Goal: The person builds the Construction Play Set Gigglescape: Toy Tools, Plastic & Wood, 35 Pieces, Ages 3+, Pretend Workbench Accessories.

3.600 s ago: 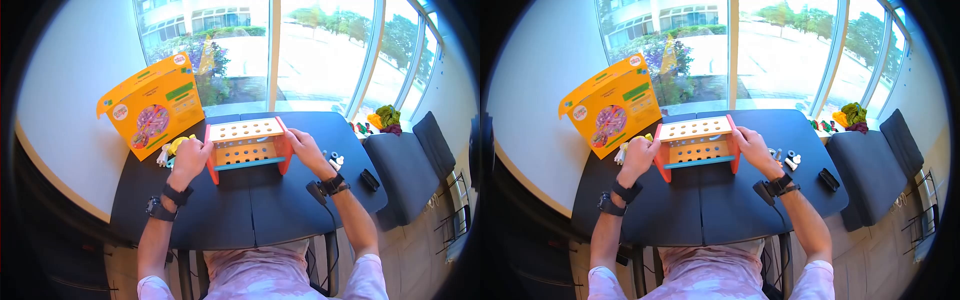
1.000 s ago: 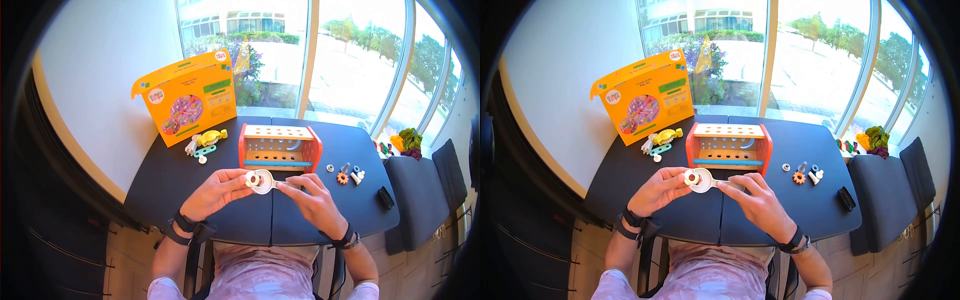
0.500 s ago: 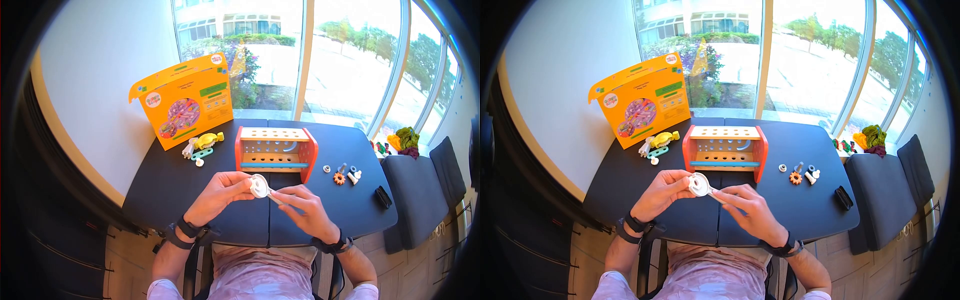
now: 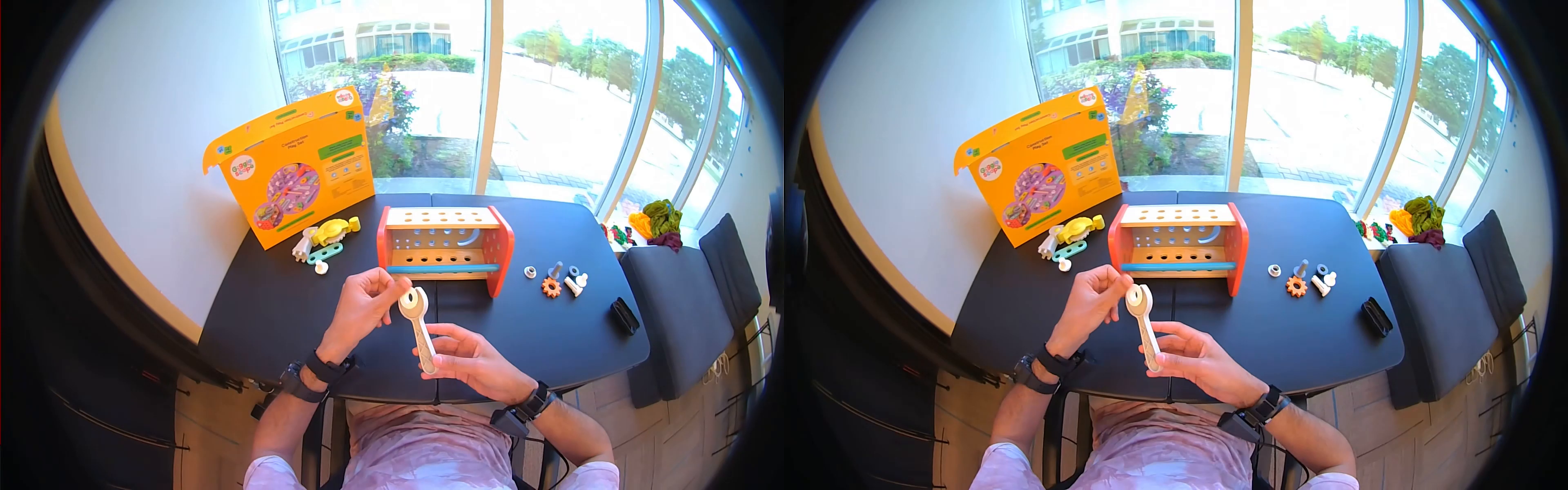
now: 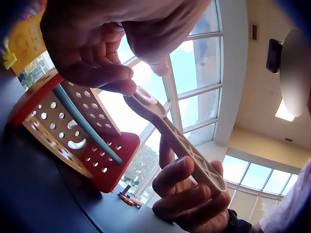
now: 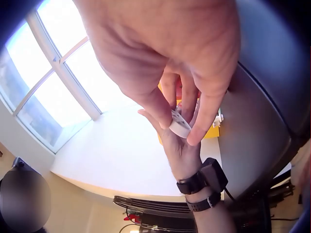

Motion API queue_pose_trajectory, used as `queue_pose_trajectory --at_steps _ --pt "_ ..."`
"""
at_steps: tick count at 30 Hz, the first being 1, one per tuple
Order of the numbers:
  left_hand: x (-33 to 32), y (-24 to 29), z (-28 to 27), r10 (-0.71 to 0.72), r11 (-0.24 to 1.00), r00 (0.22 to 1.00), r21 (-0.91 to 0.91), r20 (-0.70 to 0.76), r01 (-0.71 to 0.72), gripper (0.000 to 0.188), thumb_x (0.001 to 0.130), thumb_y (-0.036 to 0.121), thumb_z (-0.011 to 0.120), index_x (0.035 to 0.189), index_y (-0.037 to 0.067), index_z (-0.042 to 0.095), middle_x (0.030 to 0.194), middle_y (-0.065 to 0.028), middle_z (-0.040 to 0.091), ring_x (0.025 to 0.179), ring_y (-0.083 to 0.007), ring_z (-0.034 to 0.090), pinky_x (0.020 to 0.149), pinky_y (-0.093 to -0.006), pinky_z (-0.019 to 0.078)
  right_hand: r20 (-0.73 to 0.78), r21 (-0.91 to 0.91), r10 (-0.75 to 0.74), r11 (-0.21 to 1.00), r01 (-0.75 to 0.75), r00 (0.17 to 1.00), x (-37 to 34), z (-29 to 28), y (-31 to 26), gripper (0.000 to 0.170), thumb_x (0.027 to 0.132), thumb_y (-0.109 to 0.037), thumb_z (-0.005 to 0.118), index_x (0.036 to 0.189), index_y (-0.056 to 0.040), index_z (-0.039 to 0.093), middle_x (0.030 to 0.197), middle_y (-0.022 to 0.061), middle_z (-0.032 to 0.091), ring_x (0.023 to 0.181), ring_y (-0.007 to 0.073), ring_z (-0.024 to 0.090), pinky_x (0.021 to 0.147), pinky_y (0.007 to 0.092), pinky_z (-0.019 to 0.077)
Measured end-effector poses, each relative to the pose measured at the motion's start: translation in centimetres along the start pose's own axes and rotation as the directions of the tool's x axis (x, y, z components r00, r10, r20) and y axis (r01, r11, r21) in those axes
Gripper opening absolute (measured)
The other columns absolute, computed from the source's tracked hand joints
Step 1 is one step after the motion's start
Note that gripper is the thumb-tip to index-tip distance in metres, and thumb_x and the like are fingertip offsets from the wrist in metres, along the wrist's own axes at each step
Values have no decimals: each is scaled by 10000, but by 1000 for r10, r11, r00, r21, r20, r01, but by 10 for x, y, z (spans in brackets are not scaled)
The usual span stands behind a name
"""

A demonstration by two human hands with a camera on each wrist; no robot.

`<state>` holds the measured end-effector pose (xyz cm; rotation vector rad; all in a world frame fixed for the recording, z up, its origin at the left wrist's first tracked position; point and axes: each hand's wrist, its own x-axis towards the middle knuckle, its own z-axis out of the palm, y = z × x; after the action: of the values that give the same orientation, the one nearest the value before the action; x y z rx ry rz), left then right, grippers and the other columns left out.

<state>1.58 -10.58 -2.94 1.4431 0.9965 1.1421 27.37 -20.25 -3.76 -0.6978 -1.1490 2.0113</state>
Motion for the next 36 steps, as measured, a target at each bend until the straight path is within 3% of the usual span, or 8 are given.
queue_pose_trajectory --at_steps 4,7,8,9,12,21,28,36 --pt "9 -6 -12 46 998 980 -28 -194 -52 388 1113 418 780 917 104 664 700 51 650 543 -21 586 474 -191 391 -52 19 1 1000 0 999 5 -4 3 600 1149 -164 710 1691 -64 472 1490 162 689 1367 229 677 1196 459 568" --pt "24 -24 -15 331 916 893 331 -306 -226 268 1086 240 792 1220 26 703 925 -39 726 744 -126 716 681 -275 589 -109 -10 -25 1000 24 994 10 -11 8 601 1142 -188 730 1680 -65 493 1474 152 689 1351 216 681 1196 451 580" --pt "26 -28 -14 444 846 842 452 -307 -282 304 1077 190 791 1305 11 700 994 -64 745 806 -153 751 745 -299 637 -128 -13 -38 999 37 991 12 -16 11 599 1140 -186 733 1676 -63 498 1458 150 692 1345 218 683 1192 451 584" --pt "28 -30 -19 417 808 884 531 -212 -254 486 1038 116 808 1471 -31 645 1218 -156 791 1035 -253 812 967 -385 662 -146 -18 -54 998 52 988 15 -20 13 596 1137 -184 736 1673 -62 504 1443 148 696 1338 220 685 1189 452 589" --pt "34 -31 -19 298 878 950 416 -90 -236 574 1042 107 804 1561 -34 602 1350 -210 791 1144 -297 823 990 -403 664 -208 -31 -61 998 56 976 18 -28 15 594 1132 -186 745 1664 -55 516 1414 148 698 1323 228 691 1178 453 600" --pt "47 -29 4 281 886 959 393 -34 -246 562 1017 62 820 1525 -62 616 1320 -247 809 1121 -342 839 919 -406 690 -328 -97 -54 995 23 943 43 -46 11 580 1123 -167 754 1626 0 519 1343 149 690 1260 214 698 1121 418 635" --pt "48 -19 23 281 875 960 415 -15 -250 578 994 61 831 1521 -49 622 1336 -245 805 1102 -344 847 899 -397 696 -350 -144 -90 989 41 932 85 -72 11 576 1107 -175 768 1606 -1 539 1395 144 644 1311 221 664 1114 416 620" --pt "62 -13 -30 198 830 978 522 57 -199 596 954 94 876 1513 40 676 1371 -196 796 1142 -275 832 934 -393 672 -408 -219 -148 974 61 901 119 -82 7 477 1108 -150 743 1528 21 596 1294 134 699 1194 200 715 1007 354 643"
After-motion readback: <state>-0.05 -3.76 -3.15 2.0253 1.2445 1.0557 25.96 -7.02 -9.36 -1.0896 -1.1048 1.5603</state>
